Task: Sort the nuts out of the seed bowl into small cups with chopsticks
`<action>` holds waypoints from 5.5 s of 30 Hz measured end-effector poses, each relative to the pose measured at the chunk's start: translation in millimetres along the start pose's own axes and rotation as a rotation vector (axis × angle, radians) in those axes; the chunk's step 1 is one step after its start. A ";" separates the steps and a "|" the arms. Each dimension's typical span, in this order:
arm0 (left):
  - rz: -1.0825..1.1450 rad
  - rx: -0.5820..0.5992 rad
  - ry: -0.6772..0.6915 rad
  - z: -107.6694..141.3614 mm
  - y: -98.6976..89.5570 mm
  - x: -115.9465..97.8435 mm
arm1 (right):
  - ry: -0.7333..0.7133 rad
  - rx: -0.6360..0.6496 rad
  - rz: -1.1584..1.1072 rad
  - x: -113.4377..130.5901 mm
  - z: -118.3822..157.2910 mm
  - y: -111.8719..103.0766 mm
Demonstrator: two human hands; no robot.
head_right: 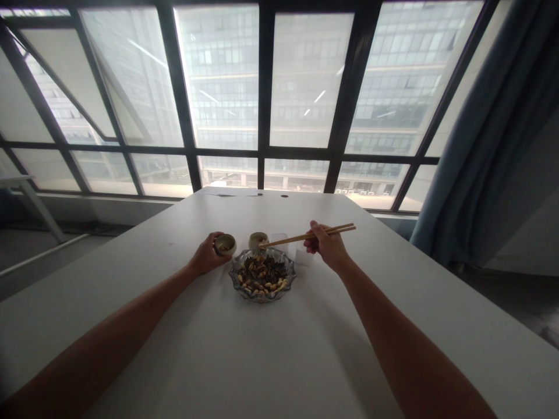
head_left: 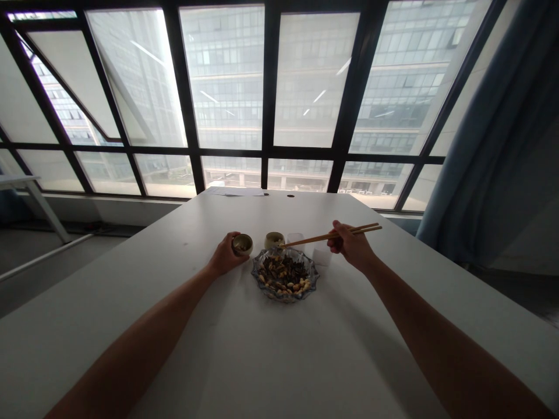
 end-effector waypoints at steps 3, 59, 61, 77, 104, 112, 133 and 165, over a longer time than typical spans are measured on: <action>0.007 0.001 0.012 1.1 -0.9 -4.6 | 0.000 -0.001 -0.001 -0.4 -0.1 -0.9; 0.110 0.059 -0.085 3.0 3.2 -2.8 | -0.202 0.205 0.195 24.4 27.1 110.5; 0.122 0.067 -0.095 3.4 3.9 -2.3 | -0.190 0.245 0.201 15.5 18.8 125.3; 0.079 0.061 -0.112 3.9 1.8 0.0 | -0.194 0.156 0.267 34.7 39.2 71.0; 0.014 0.093 -0.142 5.1 1.3 0.5 | -0.331 0.597 0.506 29.0 56.7 94.1; -0.008 0.083 -0.128 5.0 -0.5 -2.5 | -0.189 0.316 0.345 31.4 29.0 59.1; 0.013 0.102 -0.149 4.6 1.8 -3.8 | -0.047 0.431 0.347 2.6 37.2 71.7; -0.016 0.092 -0.117 4.2 1.2 -4.5 | -0.130 0.358 0.236 4.4 23.1 59.5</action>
Point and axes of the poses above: each hand's wrist, its own z-axis away from the middle knuckle, its own y-axis out of the palm, x = y × z, the point moved 8 cm from there along -z, towards the middle knuckle, and after that the axes turned 5 degrees about -y, right-handed, at the moved point
